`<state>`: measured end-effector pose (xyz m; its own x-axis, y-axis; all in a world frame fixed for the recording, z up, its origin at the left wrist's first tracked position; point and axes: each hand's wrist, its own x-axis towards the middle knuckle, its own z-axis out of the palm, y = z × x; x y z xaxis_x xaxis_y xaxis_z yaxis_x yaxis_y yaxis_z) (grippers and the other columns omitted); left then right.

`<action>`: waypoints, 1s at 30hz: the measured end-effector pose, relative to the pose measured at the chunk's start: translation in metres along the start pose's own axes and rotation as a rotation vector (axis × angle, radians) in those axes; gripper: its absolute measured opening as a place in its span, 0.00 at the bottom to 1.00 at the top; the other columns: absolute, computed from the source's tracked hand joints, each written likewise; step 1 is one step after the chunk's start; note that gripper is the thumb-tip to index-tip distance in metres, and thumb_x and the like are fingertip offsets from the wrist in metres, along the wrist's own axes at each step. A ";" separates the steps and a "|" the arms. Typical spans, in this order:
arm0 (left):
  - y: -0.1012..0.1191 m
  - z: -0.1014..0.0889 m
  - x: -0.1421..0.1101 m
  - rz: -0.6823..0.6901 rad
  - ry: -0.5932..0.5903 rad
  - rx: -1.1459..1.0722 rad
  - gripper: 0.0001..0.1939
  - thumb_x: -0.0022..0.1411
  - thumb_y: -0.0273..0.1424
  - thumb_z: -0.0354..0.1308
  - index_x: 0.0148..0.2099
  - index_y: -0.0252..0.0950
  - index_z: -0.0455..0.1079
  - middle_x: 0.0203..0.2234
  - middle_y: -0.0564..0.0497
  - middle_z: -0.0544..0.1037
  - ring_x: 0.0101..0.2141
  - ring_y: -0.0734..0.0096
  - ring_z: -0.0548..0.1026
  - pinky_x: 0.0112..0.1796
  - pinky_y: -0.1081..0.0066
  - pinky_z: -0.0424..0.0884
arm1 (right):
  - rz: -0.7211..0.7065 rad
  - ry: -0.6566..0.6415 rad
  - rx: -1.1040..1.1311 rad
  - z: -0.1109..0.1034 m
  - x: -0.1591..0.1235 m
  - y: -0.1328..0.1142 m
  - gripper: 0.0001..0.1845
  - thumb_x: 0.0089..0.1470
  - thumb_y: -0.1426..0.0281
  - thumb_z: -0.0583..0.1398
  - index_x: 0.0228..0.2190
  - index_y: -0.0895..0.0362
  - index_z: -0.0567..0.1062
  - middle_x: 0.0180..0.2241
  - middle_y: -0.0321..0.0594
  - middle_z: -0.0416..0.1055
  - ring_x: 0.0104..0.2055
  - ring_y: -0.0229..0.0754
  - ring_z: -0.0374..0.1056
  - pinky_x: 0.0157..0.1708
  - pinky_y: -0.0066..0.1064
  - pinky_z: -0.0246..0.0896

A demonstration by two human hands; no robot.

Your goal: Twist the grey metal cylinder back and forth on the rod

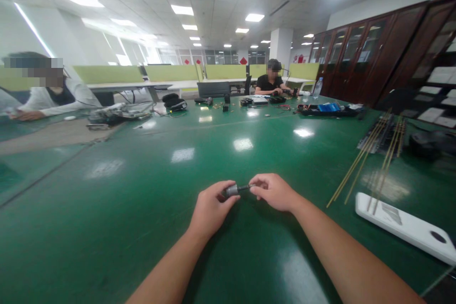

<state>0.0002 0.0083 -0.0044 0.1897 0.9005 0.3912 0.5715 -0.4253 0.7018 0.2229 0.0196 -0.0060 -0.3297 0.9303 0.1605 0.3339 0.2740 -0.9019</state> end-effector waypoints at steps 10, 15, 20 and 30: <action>0.003 -0.001 0.000 -0.009 0.006 -0.001 0.15 0.55 0.33 0.66 0.47 0.45 0.76 0.41 0.55 0.79 0.30 0.69 0.74 0.36 0.69 0.72 | 0.002 0.003 -0.008 -0.003 0.000 -0.001 0.08 0.53 0.70 0.60 0.36 0.59 0.76 0.27 0.37 0.74 0.26 0.39 0.71 0.30 0.28 0.64; 0.003 -0.001 0.001 -0.008 0.006 -0.001 0.16 0.55 0.33 0.66 0.47 0.45 0.76 0.41 0.55 0.79 0.30 0.69 0.74 0.36 0.69 0.72 | 0.005 0.009 -0.024 -0.005 0.000 -0.001 0.08 0.53 0.70 0.60 0.35 0.58 0.77 0.26 0.37 0.74 0.26 0.38 0.71 0.30 0.28 0.64; 0.003 -0.002 0.001 -0.005 0.011 -0.001 0.16 0.55 0.34 0.66 0.47 0.44 0.76 0.41 0.54 0.79 0.30 0.68 0.74 0.35 0.69 0.73 | 0.012 0.014 -0.026 -0.006 0.000 -0.002 0.07 0.53 0.71 0.60 0.35 0.58 0.77 0.25 0.37 0.74 0.26 0.39 0.71 0.30 0.28 0.64; 0.004 -0.002 0.001 0.003 0.021 0.023 0.15 0.55 0.31 0.66 0.46 0.45 0.76 0.40 0.55 0.79 0.31 0.68 0.74 0.36 0.69 0.72 | 0.028 0.017 -0.038 -0.007 0.001 0.000 0.07 0.52 0.71 0.60 0.35 0.59 0.77 0.26 0.37 0.74 0.25 0.38 0.70 0.30 0.29 0.64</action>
<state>0.0004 0.0072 -0.0002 0.1747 0.8969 0.4062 0.5891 -0.4257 0.6868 0.2286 0.0221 -0.0032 -0.3051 0.9416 0.1427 0.3765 0.2569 -0.8901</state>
